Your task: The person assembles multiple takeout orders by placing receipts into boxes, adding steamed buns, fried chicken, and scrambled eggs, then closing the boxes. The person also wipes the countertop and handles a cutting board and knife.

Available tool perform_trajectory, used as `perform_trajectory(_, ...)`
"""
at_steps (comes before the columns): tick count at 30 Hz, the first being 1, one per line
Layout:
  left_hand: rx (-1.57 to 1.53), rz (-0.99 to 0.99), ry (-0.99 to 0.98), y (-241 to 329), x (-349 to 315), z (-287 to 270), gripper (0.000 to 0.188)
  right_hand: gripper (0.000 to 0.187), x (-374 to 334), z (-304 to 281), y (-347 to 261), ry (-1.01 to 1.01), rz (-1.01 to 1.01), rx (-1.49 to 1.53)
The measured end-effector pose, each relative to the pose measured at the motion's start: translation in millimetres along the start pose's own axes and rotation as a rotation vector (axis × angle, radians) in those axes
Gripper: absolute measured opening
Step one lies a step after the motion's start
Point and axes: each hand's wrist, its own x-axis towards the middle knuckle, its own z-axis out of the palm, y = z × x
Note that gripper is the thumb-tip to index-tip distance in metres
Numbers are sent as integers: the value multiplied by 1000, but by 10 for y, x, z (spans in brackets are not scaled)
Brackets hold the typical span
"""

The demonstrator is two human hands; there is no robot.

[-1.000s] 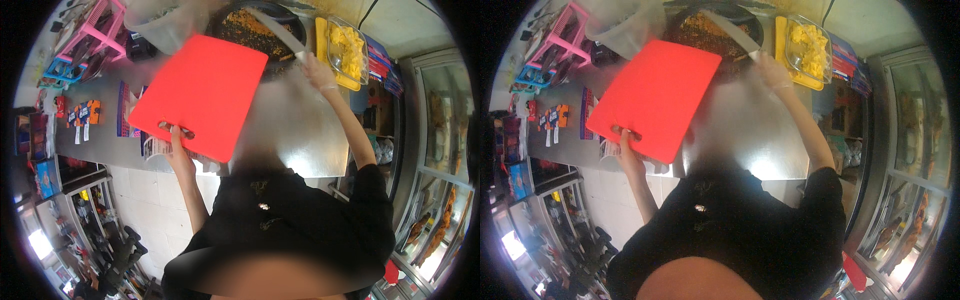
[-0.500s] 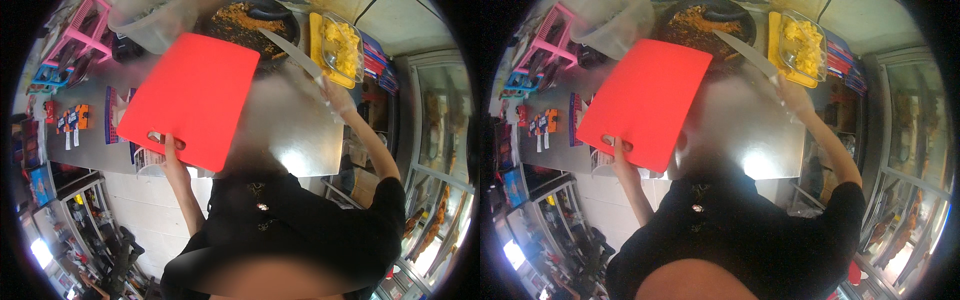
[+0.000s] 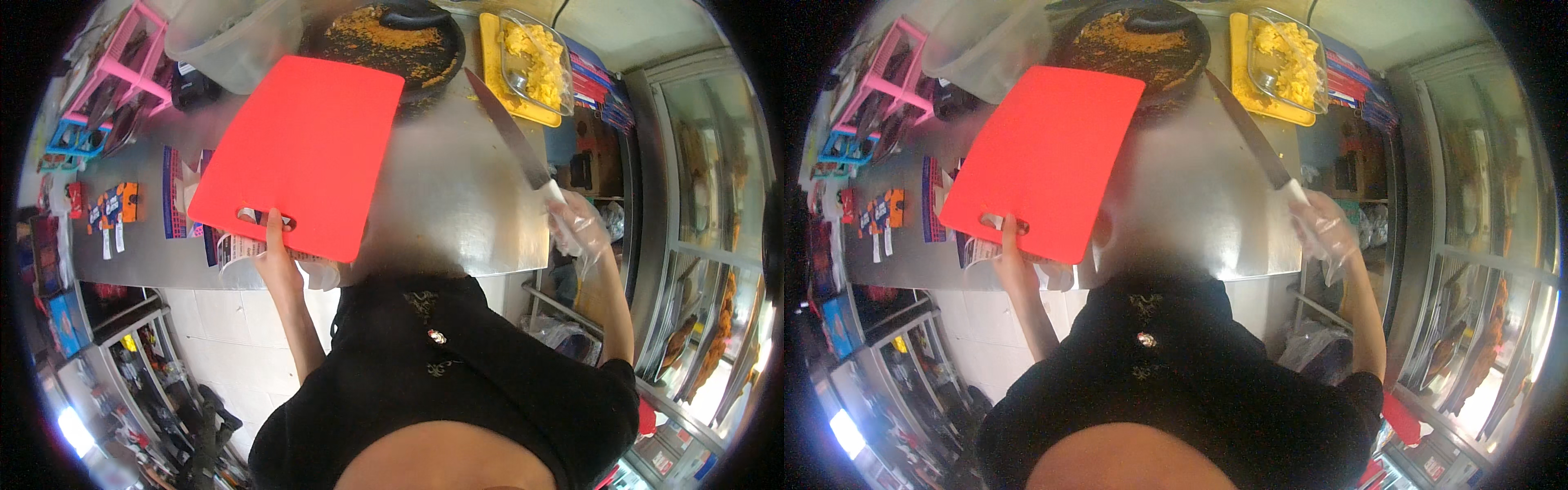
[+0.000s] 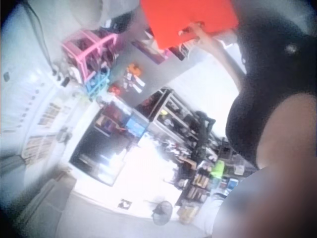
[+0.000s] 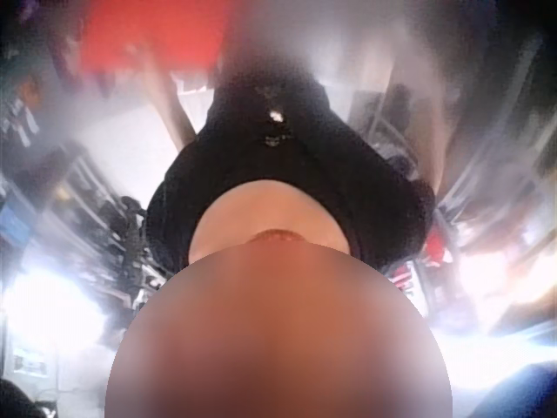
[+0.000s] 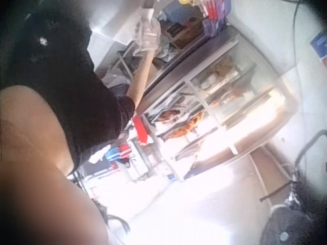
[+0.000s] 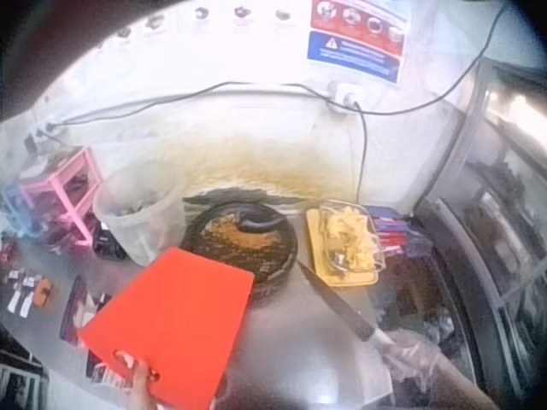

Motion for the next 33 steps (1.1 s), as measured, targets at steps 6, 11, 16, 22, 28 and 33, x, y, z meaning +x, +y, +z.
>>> perform_trajectory(6, -46, 138, -81, 35, -62, 74, 29, 37, 231, 509, -199, -306, 48, 453)
perform_trajectory(11, -72, 111, -51, 32, -143, 91, 31, 39, 493, 798, -506, -445, -112, 370)
perform_trajectory(16, -32, 92, -61, -60, -151, 12, 32, 34, 794, 1176, -830, -203, -626, -327)
perform_trajectory(22, -82, -5, -69, -310, -120, -142, 34, 35, 883, 1441, -881, -142, -908, -931)
perform_trajectory(28, -144, -85, -33, -530, -64, -322, 30, 36, 1063, 1419, -872, -211, -1066, -857)
perform_trajectory(33, -102, -233, 68, -630, -25, -372, 25, 41, 1199, 1475, -783, -266, -911, -907)
